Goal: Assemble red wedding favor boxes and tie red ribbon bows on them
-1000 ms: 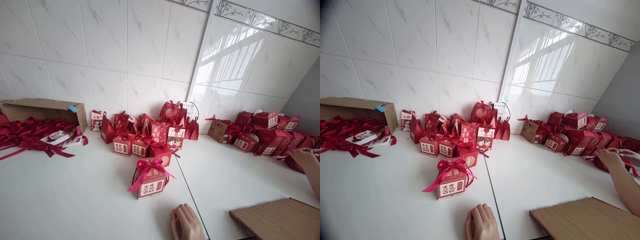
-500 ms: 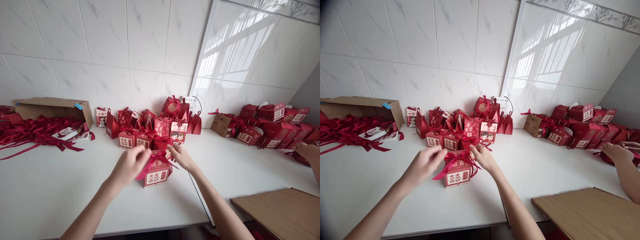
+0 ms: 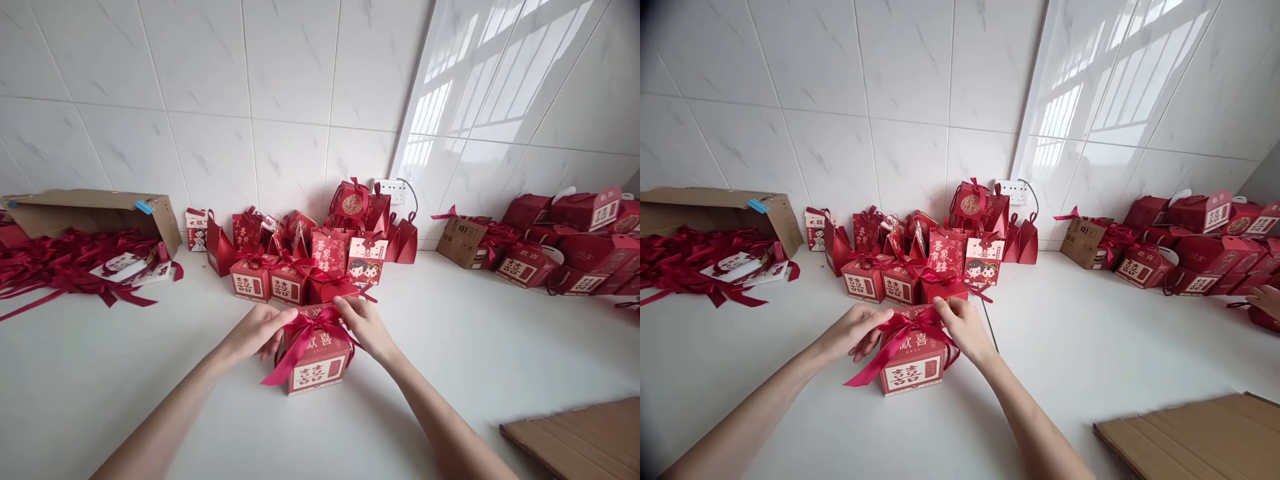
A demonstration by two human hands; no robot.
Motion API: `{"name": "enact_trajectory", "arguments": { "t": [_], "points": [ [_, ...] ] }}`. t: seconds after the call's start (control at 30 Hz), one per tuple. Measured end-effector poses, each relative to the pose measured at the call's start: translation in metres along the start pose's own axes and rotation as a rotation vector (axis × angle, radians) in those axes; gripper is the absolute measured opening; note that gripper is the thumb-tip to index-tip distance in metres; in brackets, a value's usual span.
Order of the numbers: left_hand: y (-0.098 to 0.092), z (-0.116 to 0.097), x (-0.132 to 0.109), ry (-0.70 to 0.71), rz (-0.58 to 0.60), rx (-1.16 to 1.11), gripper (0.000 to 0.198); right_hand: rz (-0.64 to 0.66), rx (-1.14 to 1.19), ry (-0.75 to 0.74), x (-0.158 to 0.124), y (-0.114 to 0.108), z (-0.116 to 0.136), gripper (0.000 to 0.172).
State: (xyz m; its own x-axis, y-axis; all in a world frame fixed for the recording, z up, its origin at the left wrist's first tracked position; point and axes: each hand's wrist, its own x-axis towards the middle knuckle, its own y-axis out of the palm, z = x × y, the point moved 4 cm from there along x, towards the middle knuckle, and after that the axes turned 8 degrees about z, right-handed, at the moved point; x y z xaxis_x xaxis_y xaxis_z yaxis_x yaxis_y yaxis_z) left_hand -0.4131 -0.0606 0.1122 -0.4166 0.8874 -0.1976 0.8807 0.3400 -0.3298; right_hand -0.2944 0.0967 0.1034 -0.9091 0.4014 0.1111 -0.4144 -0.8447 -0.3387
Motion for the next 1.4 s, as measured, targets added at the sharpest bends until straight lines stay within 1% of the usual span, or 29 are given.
{"name": "enact_trajectory", "arguments": {
  "t": [0.17,0.33,0.4,0.47,0.53,0.6,0.67,0.73,0.8,0.87,0.9,0.93,1.0,1.03,1.07,1.1,1.17,1.27,1.33,1.4],
  "points": [
    [0.004,-0.002,0.0,0.041,-0.04,-0.055,0.042,0.099,0.196,0.04,-0.007,0.005,-0.002,0.046],
    [0.006,0.005,0.002,0.116,-0.09,-0.126,0.039,0.214,0.473,0.108,-0.011,0.004,-0.009,0.033],
    [0.007,0.007,0.004,0.174,-0.148,-0.134,0.039,0.234,0.538,0.125,-0.011,0.004,-0.011,0.031],
    [0.009,0.009,0.005,0.223,-0.231,-0.153,0.039,0.241,0.579,0.12,-0.009,0.004,-0.012,0.03],
    [0.011,0.01,0.006,0.24,-0.302,-0.184,0.039,0.256,0.608,0.104,-0.008,0.004,-0.013,0.032],
    [0.013,0.011,0.006,0.238,-0.335,-0.205,0.039,0.285,0.612,0.083,-0.006,0.004,-0.014,0.035],
    [0.014,0.011,0.006,0.244,-0.337,-0.206,0.039,0.315,0.555,0.065,-0.006,0.002,-0.013,0.037],
    [0.013,0.011,0.007,0.262,-0.312,-0.206,0.04,0.324,0.416,0.059,-0.006,-0.003,-0.012,0.037],
    [0.011,0.012,0.007,0.266,-0.275,-0.218,0.041,0.292,0.261,0.037,-0.008,-0.01,-0.009,0.038],
    [0.009,0.014,0.008,0.238,-0.234,-0.229,0.043,0.257,0.152,-0.005,-0.011,-0.017,-0.005,0.044],
    [0.008,0.015,0.008,0.216,-0.21,-0.225,0.044,0.264,0.121,-0.025,-0.013,-0.019,-0.004,0.052],
    [0.008,0.015,0.009,0.192,-0.179,-0.212,0.045,0.299,0.098,-0.038,-0.014,-0.019,-0.003,0.065],
    [0.009,0.014,0.009,0.153,-0.125,-0.156,0.046,0.411,0.038,-0.04,-0.017,-0.015,-0.003,0.093],
    [0.009,0.013,0.009,0.151,-0.118,-0.117,0.045,0.455,-0.003,-0.043,-0.018,-0.013,-0.003,0.102],
    [0.009,0.012,0.009,0.16,-0.132,-0.073,0.045,0.476,-0.052,-0.053,-0.019,-0.011,-0.004,0.106],
    [0.008,0.01,0.009,0.182,-0.166,-0.031,0.044,0.471,-0.106,-0.069,-0.019,-0.009,-0.004,0.107],
    [0.008,0.006,0.006,0.259,-0.262,0.045,0.041,0.397,-0.214,-0.13,-0.019,-0.008,-0.003,0.105],
    [0.008,-0.001,-0.003,0.412,-0.424,0.119,0.032,0.244,-0.313,-0.312,-0.02,-0.007,0.004,0.106],
    [0.007,-0.006,-0.012,0.553,-0.563,0.162,0.023,0.125,-0.366,-0.479,-0.024,-0.007,0.01,0.107],
    [0.007,-0.013,-0.024,0.757,-0.712,0.23,0.013,0.013,-0.454,-0.636,-0.03,-0.007,0.017,0.105]
  ]
}}
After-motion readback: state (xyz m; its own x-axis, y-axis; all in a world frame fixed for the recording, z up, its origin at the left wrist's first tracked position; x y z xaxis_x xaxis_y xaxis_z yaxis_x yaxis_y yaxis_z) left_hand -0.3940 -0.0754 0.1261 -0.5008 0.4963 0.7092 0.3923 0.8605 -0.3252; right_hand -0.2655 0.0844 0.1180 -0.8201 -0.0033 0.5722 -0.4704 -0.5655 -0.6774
